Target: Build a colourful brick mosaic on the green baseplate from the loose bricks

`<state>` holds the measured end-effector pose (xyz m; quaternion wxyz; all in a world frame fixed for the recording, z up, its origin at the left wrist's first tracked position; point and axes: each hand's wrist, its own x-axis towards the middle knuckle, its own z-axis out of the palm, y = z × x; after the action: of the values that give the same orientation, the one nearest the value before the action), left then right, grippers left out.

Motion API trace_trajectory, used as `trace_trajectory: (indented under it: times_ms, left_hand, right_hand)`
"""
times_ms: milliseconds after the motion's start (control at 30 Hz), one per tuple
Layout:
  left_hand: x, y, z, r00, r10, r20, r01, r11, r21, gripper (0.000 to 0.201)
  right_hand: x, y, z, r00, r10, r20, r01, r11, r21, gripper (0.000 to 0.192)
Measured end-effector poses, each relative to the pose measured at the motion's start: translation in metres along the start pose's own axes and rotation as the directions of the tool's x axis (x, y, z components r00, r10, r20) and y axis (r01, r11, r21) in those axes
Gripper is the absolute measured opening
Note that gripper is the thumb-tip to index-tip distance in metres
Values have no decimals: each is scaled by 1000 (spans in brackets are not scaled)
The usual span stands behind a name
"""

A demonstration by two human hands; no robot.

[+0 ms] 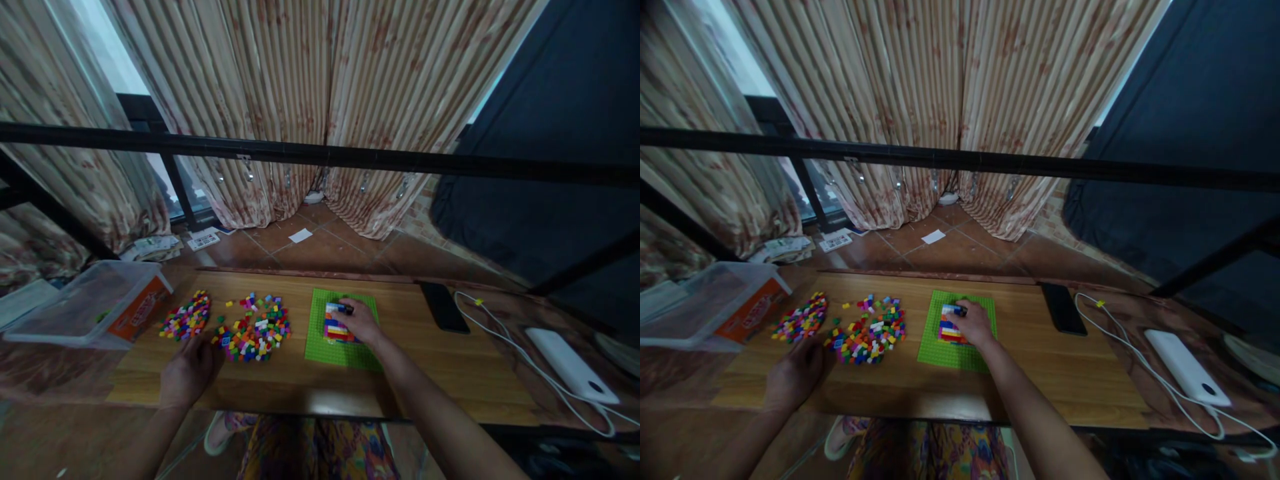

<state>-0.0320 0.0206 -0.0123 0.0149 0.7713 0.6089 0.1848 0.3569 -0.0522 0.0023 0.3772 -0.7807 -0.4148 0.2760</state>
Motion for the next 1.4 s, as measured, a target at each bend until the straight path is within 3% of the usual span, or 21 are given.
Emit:
trace_trajectory:
  times_ms: [333, 633, 933, 1067, 1167, 1267, 1400]
  left_hand:
    - [-1, 0, 0, 999, 0, -38, -1, 1000, -26, 31]
    - [0, 1, 0, 999, -35, -1, 35, 999, -27, 31]
    - [-1, -1, 2, 1000, -17, -11, 17, 1000, -23, 32]
    - [-1, -2, 4, 1000, -20, 8, 20, 1000, -10, 32]
    - [-1, -2, 3, 1000, -17, 13, 17, 1000, -14, 31]
    - [-1, -1, 1, 1000, -23, 7, 23, 1000, -11, 30]
    - [-1, 2, -1, 1000, -28, 7, 28, 999, -23, 29]
  right_hand:
    - [20, -6, -7, 992, 92, 81, -88, 995, -52, 39]
    - [20, 7, -5, 987, 41, 158, -40, 999, -11, 40]
    - [12, 0, -18, 993, -19, 116, 6, 994, 107, 40]
    - [-10, 1, -29, 983, -166, 79, 160, 985, 68, 56]
    - [-29, 4, -30, 926, -331, 181, 352, 931, -101, 81]
    - [-36, 5, -25, 902, -361, 238, 410, 888, -207, 89]
    - [-30, 5, -22, 875, -374, 309, 442, 877, -189, 96]
